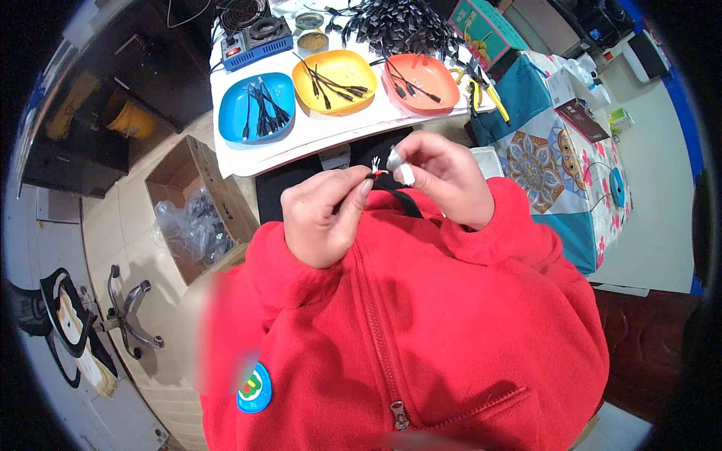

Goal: The person repeatedly picks black cables from a pile, wipes the connector ends with a white cloth, and places them into colored trays. The person also uses a small tool to adjust the connector tips before placing them in the trays.

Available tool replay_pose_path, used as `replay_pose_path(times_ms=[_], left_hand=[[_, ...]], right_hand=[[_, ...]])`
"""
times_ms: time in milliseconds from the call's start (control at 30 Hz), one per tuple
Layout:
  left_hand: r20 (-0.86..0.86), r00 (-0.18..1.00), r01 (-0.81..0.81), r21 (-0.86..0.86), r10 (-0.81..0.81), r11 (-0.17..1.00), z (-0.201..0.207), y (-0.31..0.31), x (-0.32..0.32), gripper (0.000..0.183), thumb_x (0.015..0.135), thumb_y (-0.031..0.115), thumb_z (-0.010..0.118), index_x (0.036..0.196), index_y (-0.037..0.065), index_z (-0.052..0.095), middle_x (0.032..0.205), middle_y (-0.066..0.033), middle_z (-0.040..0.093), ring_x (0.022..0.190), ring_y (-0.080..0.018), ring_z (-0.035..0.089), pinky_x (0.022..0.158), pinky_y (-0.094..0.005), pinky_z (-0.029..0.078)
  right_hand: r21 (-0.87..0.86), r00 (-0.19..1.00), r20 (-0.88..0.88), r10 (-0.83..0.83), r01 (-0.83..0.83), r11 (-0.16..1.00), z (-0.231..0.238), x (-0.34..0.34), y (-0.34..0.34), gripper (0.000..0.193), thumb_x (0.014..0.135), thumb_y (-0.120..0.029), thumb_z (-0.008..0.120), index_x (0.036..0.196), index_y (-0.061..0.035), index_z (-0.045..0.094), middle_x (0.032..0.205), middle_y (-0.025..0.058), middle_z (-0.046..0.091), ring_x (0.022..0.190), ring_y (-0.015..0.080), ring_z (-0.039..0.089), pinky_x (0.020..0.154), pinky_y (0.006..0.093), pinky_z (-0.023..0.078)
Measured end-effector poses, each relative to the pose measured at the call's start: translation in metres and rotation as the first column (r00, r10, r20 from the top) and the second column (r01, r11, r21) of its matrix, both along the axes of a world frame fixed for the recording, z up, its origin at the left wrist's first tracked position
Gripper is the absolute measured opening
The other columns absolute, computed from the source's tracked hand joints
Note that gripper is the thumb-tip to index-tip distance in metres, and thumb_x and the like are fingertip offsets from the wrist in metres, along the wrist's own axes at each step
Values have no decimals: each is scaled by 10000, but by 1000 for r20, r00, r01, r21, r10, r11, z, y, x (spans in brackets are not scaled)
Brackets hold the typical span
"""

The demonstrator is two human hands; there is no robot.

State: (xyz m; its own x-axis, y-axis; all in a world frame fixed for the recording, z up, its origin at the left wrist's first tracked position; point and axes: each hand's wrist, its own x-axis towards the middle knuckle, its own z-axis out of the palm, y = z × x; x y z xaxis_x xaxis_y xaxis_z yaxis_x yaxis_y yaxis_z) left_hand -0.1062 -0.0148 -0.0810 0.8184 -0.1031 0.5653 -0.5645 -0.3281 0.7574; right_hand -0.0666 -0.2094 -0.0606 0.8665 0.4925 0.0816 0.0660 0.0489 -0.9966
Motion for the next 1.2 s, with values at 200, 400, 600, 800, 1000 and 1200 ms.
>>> replay_pose_path(times_ms=[200,400,600,800,1000,1200], left_hand=[[-168,980,77,-153,-103,985,3,1,-1,102,825,-14,616,903,-44,675,697,-124,640,568,-161,614,520,-251,460],[-166,977,125,-74,-136,989,2,14,-4,128,870,22,615,960,-53,666,754,-60,649,645,-99,586,590,-220,461],[-376,664,230,-719,-646,655,-2,26,2,156,884,63,612,969,-59,656,792,-66,637,631,-84,532,557,-203,411],[-346,586,223,-801,-733,556,-4,29,8,127,879,33,604,958,-57,643,787,-58,616,632,-83,517,568,-208,401],[-290,542,178,-877,-788,445,-11,29,10,143,865,35,619,975,-55,634,760,-66,599,623,-88,502,537,-204,366],[-222,469,85,-952,-855,293,-18,29,11,152,870,44,605,975,-62,635,710,-69,571,584,-84,459,491,-200,308]], right_hand=[[-244,451,887,98,278,929,4,5,0,261,704,12,698,937,-16,584,857,110,591,756,265,584,679,332,477],[-184,928,364,76,-8,983,5,0,1,143,826,-48,620,956,-2,582,841,76,586,721,142,575,629,267,461],[-325,824,513,239,-71,943,20,11,3,245,751,-32,700,975,-31,600,909,64,623,756,175,608,626,273,472],[-273,671,705,229,-41,961,19,17,16,158,757,-38,690,893,-28,610,832,100,603,749,261,593,654,324,479],[-140,864,459,209,-162,977,6,25,13,97,836,-78,643,891,-16,592,820,62,588,773,173,572,710,294,464],[-232,811,572,120,20,973,5,26,7,303,789,-122,711,1057,-18,615,931,66,616,801,146,599,660,259,465]])
